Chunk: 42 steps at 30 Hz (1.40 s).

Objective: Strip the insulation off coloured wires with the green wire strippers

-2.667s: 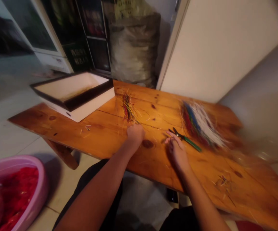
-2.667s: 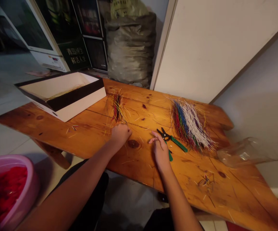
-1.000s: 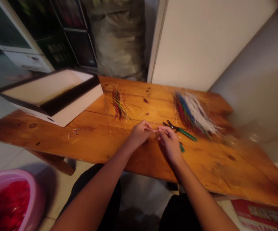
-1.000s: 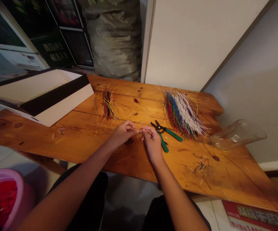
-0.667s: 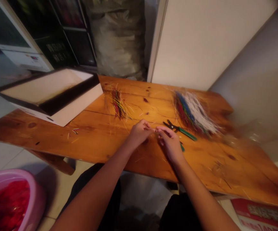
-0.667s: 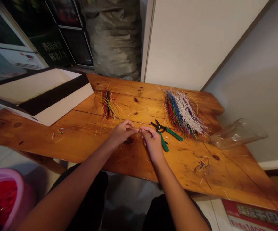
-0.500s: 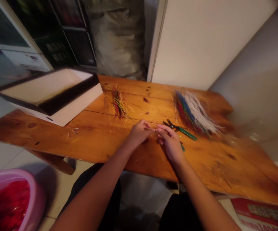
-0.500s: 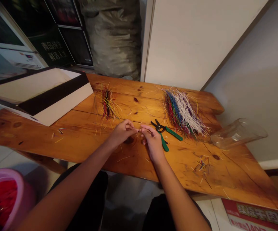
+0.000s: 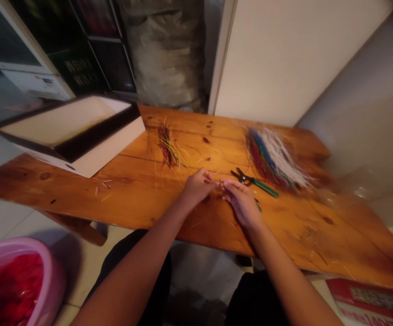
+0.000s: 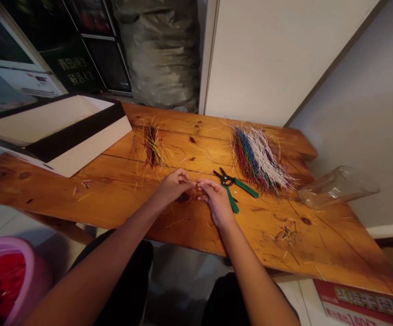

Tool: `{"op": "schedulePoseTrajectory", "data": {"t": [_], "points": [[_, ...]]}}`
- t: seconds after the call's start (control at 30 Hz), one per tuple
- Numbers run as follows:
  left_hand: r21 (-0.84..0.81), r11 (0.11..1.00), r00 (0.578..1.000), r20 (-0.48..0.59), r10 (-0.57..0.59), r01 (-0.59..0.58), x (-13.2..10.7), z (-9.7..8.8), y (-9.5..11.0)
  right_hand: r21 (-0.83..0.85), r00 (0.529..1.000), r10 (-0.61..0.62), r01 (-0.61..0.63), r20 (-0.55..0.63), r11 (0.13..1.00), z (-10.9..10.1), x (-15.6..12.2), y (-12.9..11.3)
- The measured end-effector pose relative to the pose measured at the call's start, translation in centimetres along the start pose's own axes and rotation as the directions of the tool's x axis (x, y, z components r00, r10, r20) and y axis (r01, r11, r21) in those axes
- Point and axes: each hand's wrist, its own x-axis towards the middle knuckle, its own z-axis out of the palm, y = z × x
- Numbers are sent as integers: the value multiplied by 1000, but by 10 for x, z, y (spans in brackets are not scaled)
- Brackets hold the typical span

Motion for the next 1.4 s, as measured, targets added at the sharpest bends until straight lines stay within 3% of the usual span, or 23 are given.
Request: {"op": "schedulePoseTrajectory", "data": {"t": [0.57,0.73,0.83,0.97,1.17,1.4], "points": [[-5,1000,1000,19,-11,11,-3,1,4,-132,990,-120,110,-72,985,1,4,6],[-47,999,994,108,3,2,-4,0,5,-133,988,-143,134,-57,982,2,3,5],[-169,985,974,219,59,-22,-4,-5,7,-79,993,-113,112,-13,991,2,1,1],[-225,967,943,281,179,-117,-3,-14,9,-48,994,-10,15,110,999,-2,-2,-4],[-243,962,843,485,231,-124,-1,-21,11,-83,951,105,-84,290,993,-12,-4,-11],[-282,956,833,506,225,-87,-2,-21,13,-78,928,154,-135,339,988,-16,-7,-15]]}}
